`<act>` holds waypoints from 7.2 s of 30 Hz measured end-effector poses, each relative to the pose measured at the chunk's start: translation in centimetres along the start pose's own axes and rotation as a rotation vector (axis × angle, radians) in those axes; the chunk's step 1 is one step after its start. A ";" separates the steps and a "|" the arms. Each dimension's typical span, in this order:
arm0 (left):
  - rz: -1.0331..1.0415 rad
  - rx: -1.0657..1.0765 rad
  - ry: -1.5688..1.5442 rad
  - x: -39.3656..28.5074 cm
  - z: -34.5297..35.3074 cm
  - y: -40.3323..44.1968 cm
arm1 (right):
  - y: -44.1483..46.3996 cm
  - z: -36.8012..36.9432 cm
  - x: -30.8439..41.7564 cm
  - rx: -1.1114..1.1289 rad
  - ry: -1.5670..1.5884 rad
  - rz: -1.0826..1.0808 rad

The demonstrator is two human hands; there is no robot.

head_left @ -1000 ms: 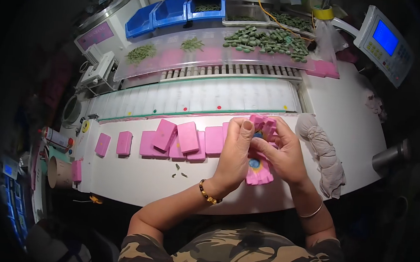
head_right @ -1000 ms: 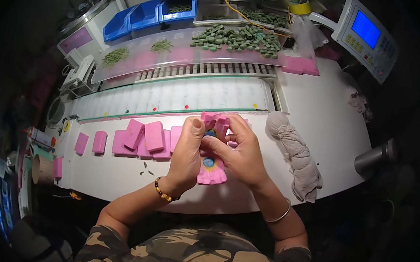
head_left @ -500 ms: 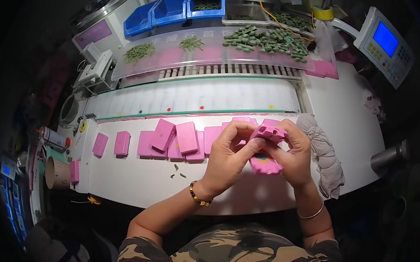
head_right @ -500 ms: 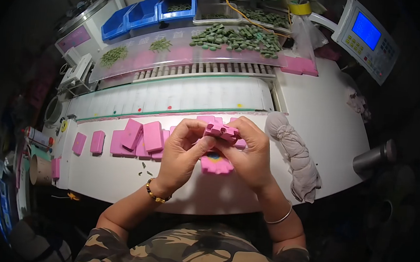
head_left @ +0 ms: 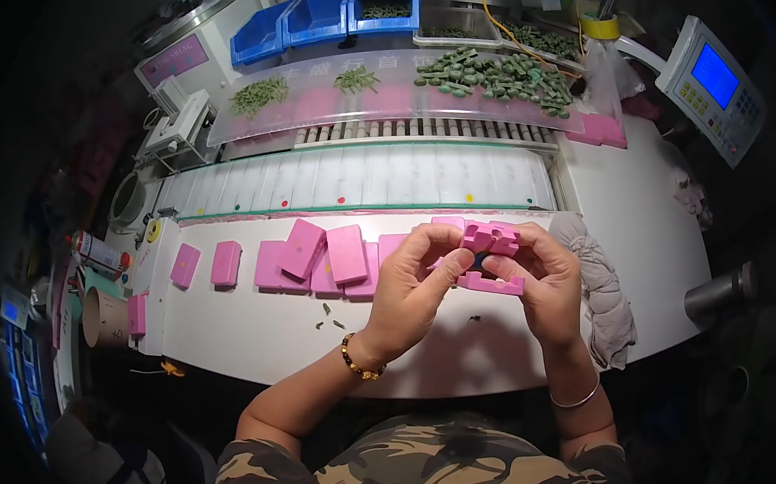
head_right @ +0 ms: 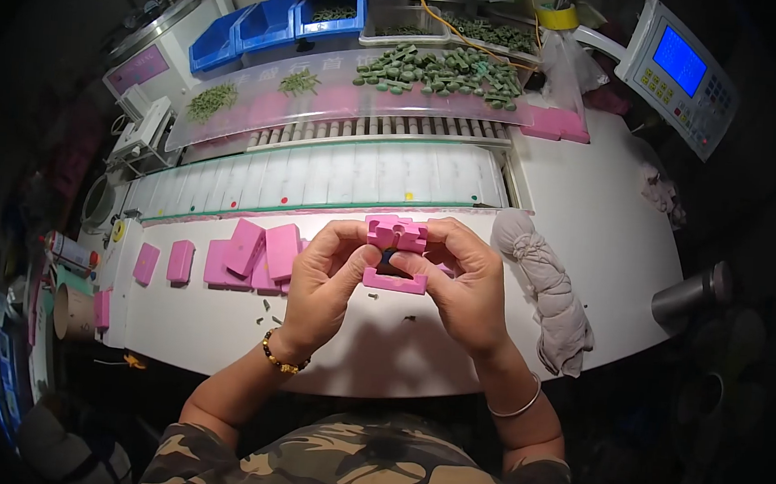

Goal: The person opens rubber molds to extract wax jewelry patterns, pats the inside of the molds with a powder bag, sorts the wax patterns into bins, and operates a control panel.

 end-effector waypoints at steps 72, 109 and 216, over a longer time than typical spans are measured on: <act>-0.159 -0.158 1.389 -8.2 -19.2 7.5 | 0.8 8.5 8.7 1.096 0.504 -0.136; -0.601 0.674 1.436 11.3 -11.3 45.5 | 2.6 -3.8 1.4 0.495 0.841 0.045; -0.376 0.514 1.773 13.6 -12.2 50.2 | 3.2 -4.8 -3.1 0.342 0.855 0.234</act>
Point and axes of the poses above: each hand's wrist, its own y-axis towards the middle knuckle, its own z-axis out of the palm, x = y × z, the point moved 8 cm from there along y, towards the middle knuckle, and after that the axes turned 9 degrees about x, right-handed, at the moved point
